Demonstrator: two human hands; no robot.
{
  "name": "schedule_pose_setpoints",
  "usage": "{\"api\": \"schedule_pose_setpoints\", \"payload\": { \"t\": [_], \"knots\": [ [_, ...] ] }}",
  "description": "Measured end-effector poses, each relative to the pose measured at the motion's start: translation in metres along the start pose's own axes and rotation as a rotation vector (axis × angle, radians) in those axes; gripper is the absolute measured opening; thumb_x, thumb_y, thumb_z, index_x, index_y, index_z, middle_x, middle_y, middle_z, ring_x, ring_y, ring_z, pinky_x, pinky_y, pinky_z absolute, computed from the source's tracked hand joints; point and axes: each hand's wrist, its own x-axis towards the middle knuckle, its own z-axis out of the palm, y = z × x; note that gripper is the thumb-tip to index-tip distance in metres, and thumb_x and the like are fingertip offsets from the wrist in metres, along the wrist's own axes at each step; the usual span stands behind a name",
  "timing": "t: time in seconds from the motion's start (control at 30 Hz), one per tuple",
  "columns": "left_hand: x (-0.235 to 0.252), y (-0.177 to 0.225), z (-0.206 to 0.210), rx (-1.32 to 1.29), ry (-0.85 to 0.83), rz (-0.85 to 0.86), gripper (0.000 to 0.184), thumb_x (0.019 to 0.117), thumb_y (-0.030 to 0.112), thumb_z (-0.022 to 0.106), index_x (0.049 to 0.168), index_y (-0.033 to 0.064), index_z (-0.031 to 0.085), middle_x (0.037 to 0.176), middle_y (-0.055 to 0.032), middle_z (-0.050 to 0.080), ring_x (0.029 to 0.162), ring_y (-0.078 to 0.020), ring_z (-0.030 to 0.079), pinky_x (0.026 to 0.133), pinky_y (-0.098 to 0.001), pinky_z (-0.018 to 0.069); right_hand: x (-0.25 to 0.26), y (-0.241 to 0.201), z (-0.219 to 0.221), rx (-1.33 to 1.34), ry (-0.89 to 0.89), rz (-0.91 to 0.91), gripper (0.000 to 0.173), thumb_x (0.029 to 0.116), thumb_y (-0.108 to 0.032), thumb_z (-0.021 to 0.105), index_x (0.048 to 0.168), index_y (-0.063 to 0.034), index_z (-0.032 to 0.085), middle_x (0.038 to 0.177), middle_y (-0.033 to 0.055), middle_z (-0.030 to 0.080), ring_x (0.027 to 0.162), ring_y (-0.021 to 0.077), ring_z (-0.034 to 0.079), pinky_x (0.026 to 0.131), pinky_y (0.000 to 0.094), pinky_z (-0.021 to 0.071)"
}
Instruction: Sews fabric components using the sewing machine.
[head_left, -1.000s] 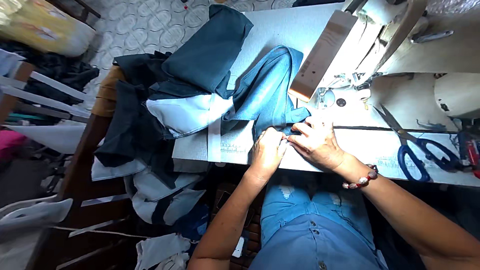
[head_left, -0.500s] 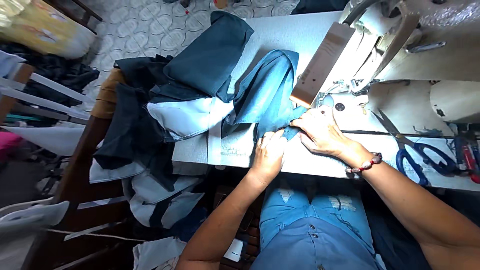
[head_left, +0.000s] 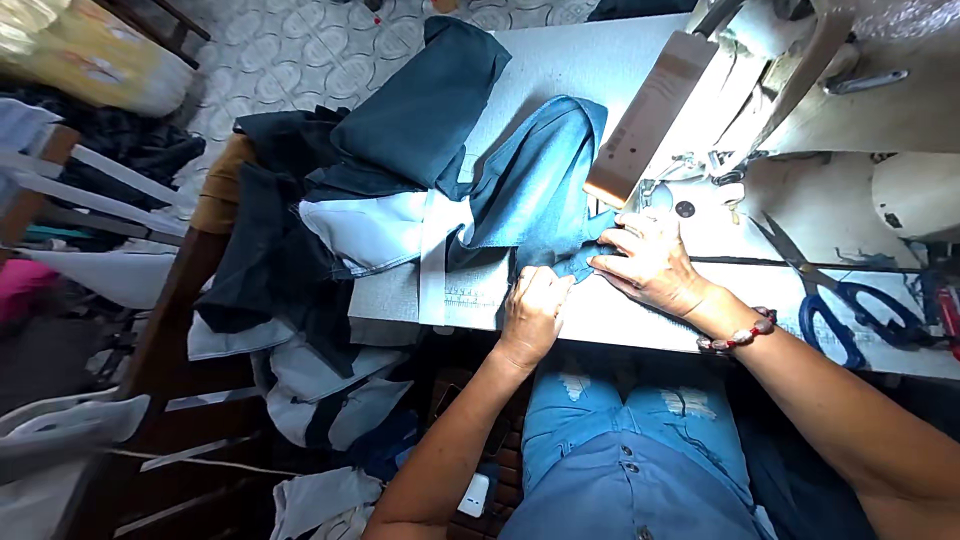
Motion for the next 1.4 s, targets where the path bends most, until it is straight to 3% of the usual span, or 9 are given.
{"api": "schedule_pose_setpoints", "payload": {
  "t": [0.13,0.27,0.33,0.43,0.53,0.77,0.9,1.07,1.4],
  "knots": [
    [0.001,-0.001,0.002,-0.02,0.003,-0.037,0.016,0.0915,0.007,0.065,0.098,0.0024,0.079,0.082,-0.0131,0.068,0.084,-0.0297,0.067,0.075,-0.0391,0.0552,-0.003,-0.002,0.0,0.038,0.067,0.0,0.023,0.098,-0.027,0.062,0.112,-0.0191,0.078,0.113,0.0118,0.074,0.118,0.0405,0.063,0.101,0.0594,0.0419],
    [0.003,-0.001,0.001,-0.068,0.014,-0.079,0.018,0.0917,0.007,0.064,0.098,0.0016,0.079,0.086,-0.0132,0.071,0.086,-0.0278,0.068,0.079,-0.0378,0.055,-0.004,-0.007,0.001,0.006,0.147,-0.05,0.017,0.0965,-0.017,0.063,0.1,-0.0169,0.079,0.111,0.0138,0.075,0.115,0.0385,0.064,0.096,0.0525,0.0447],
    [0.004,-0.001,0.001,-0.073,0.016,-0.078,0.018,0.0915,0.007,0.064,0.098,0.0014,0.079,0.086,-0.0133,0.072,0.086,-0.0279,0.068,0.08,-0.0376,0.0551,-0.004,-0.009,0.002,-0.048,0.132,-0.034,0.017,0.0961,-0.016,0.063,0.101,-0.0174,0.079,0.113,0.0119,0.075,0.116,0.0368,0.064,0.093,0.0508,0.0441],
    [0.003,-0.001,0.001,-0.073,0.012,-0.09,0.016,0.0912,0.007,0.066,0.097,0.0024,0.08,0.085,-0.0128,0.071,0.086,-0.0274,0.068,0.079,-0.0371,0.0555,-0.002,-0.01,0.002,-0.086,0.099,-0.004,0.02,0.0949,-0.012,0.062,0.104,-0.0167,0.08,0.112,0.012,0.075,0.112,0.0374,0.065,0.091,0.0515,0.0452],
    [0.002,0.0,-0.002,-0.05,-0.031,-0.094,0.018,0.0913,0.006,0.067,0.103,0.004,0.08,0.083,-0.0127,0.068,0.084,-0.0284,0.067,0.077,-0.0387,0.0549,0.0,-0.007,0.001,-0.085,0.048,-0.009,0.016,0.0923,-0.014,0.063,0.095,-0.0139,0.079,0.107,0.011,0.075,0.109,0.0383,0.066,0.087,0.0536,0.0449],
    [0.01,0.005,-0.014,-0.057,-0.208,-0.153,0.024,0.0939,0.005,0.063,0.113,0.0053,0.078,0.088,-0.015,0.066,0.087,-0.0324,0.065,0.077,-0.0452,0.0541,0.013,-0.005,-0.015,0.145,-0.126,0.145,0.021,0.0929,-0.023,0.062,0.086,-0.014,0.079,0.108,0.01,0.073,0.119,0.0431,0.056,0.096,0.065,0.0332],
    [0.014,0.003,-0.015,-0.118,-0.219,-0.221,0.025,0.0987,0.007,0.053,0.116,-0.0017,0.07,0.104,-0.0179,0.072,0.096,-0.035,0.068,0.085,-0.049,0.0542,0.017,-0.009,-0.016,0.251,-0.14,0.233,0.027,0.0956,-0.023,0.056,0.083,-0.0108,0.077,0.101,0.0097,0.069,0.113,0.0389,0.055,0.096,0.0613,0.0323],
    [0.016,0.007,-0.013,-0.133,-0.165,-0.324,0.018,0.0947,0.006,0.058,0.109,-0.0004,0.066,0.083,-0.0131,0.066,0.08,-0.0301,0.066,0.072,-0.0457,0.0539,0.019,-0.015,-0.011,0.249,-0.122,0.313,0.028,0.0942,-0.026,0.057,0.077,-0.0106,0.073,0.095,0.0098,0.067,0.101,0.036,0.057,0.089,0.0571,0.0349],
    [0.021,0.013,-0.007,-0.006,-0.112,-0.354,0.014,0.0894,0.006,0.064,0.101,-0.0006,0.063,0.074,-0.0133,0.064,0.072,-0.0322,0.067,0.064,-0.0472,0.0535,0.019,-0.014,-0.003,0.175,-0.095,0.296,0.03,0.0939,-0.032,0.058,0.075,-0.0107,0.067,0.086,0.0097,0.063,0.095,0.0346,0.056,0.085,0.0548,0.0334]
  ]
}}
